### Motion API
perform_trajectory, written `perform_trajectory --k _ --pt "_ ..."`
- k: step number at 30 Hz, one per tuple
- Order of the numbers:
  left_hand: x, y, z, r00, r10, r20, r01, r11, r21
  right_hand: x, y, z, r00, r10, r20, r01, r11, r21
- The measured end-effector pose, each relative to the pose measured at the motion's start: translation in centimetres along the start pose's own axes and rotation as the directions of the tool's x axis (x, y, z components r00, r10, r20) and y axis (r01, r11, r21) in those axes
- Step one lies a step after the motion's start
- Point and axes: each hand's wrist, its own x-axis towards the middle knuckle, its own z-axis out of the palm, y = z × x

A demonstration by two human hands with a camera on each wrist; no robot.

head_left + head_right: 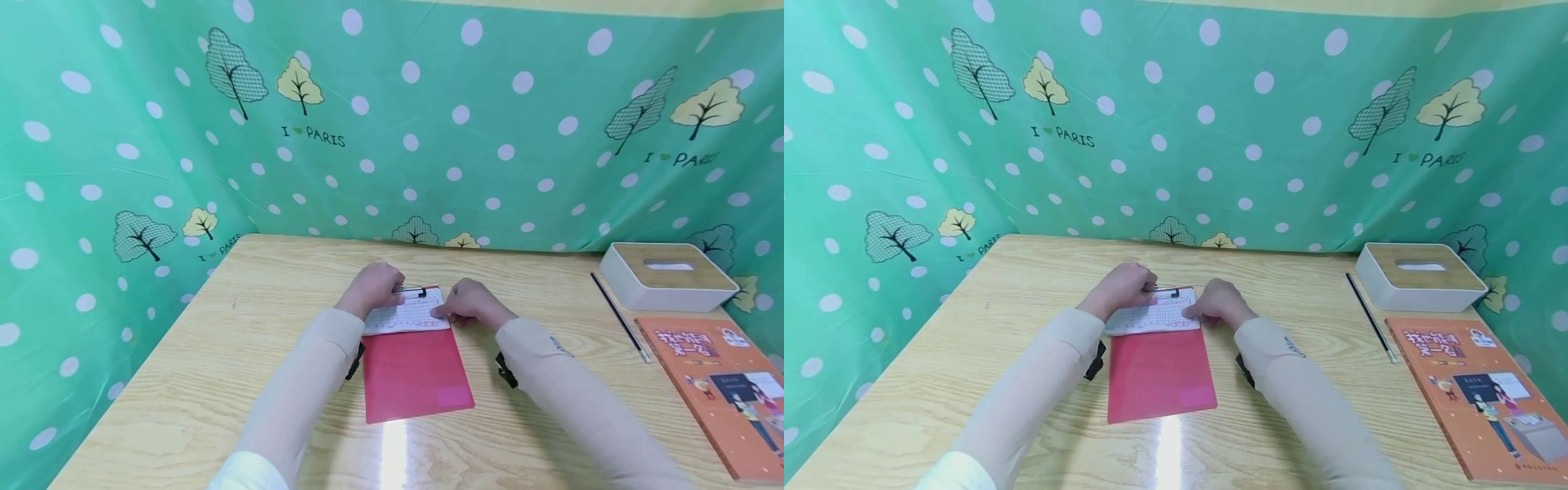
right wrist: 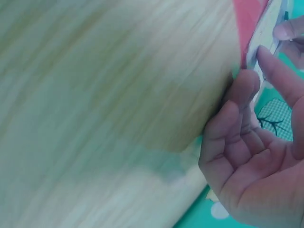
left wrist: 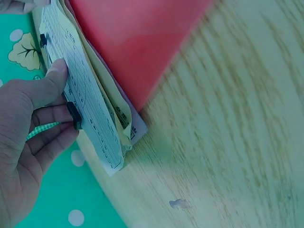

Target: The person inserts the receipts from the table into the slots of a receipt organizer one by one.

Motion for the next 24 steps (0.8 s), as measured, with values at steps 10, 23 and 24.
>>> perform_trajectory --k 10,23,24 --pt "0.1 -0.2 0.1 1.0 0.01 -0.004 -0.01 1.0 -0.01 -0.1 -0.1 -0.3 0.986 -0.159 -0.057 0.154 0.984 -0.094" --pt "0.1 -0.1 0.1 1.0 0.011 0.0 -0.011 1.0 0.022 1.2 -0.7 0.6 0.98 -0.188 -0.061 0.179 0.975 -0.128" --pt "0.1 -0.1 0.1 1.0 0.011 0.001 -0.011 1.0 0.021 1.3 -0.8 0.6 0.982 -0.178 -0.057 0.17 0.978 -0.12"
